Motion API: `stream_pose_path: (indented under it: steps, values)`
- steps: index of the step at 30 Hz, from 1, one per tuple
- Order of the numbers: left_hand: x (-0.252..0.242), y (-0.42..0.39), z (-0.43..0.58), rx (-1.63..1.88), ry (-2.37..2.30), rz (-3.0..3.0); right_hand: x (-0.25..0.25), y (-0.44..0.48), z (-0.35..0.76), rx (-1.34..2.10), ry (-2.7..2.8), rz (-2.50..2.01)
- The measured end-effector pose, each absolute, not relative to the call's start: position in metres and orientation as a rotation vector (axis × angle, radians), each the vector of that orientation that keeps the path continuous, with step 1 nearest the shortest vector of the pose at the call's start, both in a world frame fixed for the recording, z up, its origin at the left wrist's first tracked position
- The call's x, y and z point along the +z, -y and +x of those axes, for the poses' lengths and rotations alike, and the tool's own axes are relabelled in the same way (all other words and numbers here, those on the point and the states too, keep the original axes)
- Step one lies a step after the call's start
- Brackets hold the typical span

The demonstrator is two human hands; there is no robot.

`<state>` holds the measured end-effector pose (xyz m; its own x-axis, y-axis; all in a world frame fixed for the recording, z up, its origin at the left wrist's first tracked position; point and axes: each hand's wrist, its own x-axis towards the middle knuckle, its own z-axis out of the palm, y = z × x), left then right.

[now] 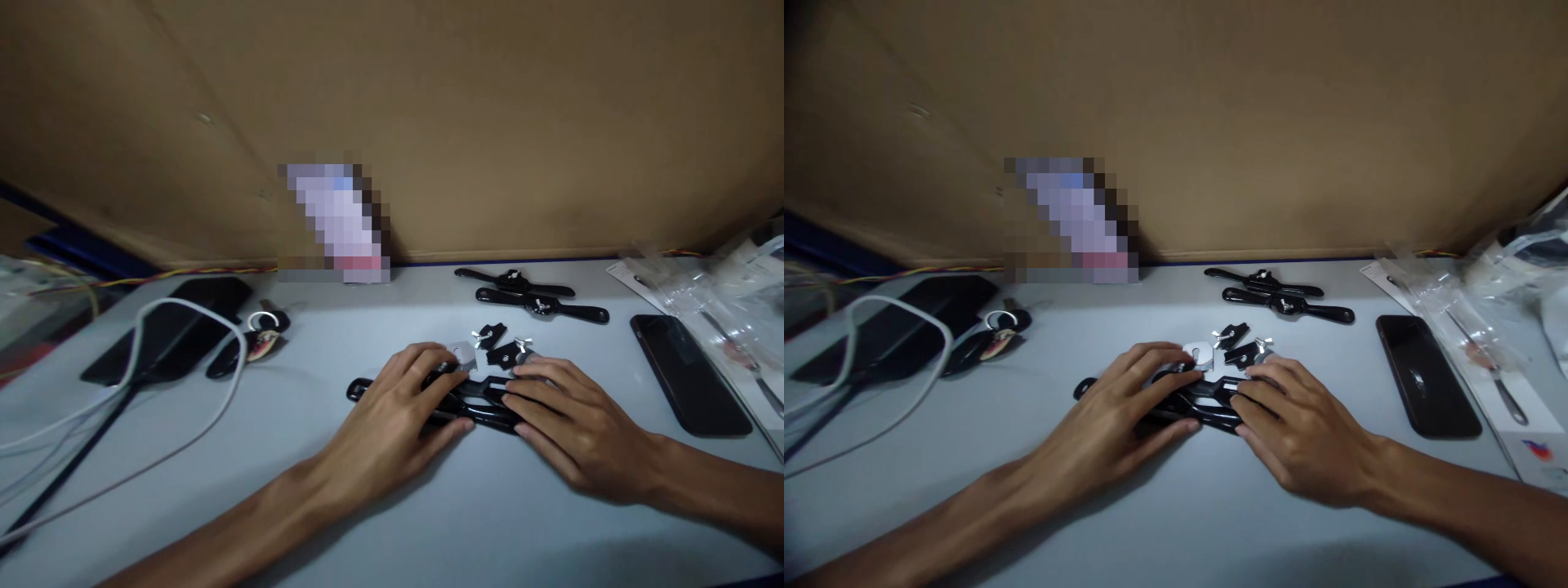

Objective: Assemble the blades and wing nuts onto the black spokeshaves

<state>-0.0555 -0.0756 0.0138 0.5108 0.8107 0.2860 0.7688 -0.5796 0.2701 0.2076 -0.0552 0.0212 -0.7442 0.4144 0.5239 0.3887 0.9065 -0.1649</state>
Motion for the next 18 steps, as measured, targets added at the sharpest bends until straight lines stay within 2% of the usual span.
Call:
stream_pose_path:
  steps: [18]
  values:
    - [0.0197, 0.0825, -0.0475, 0.515, -1.393, 2.689, 0.0181, 0.0599, 0.2069, 0.046, 2.606, -0.577]
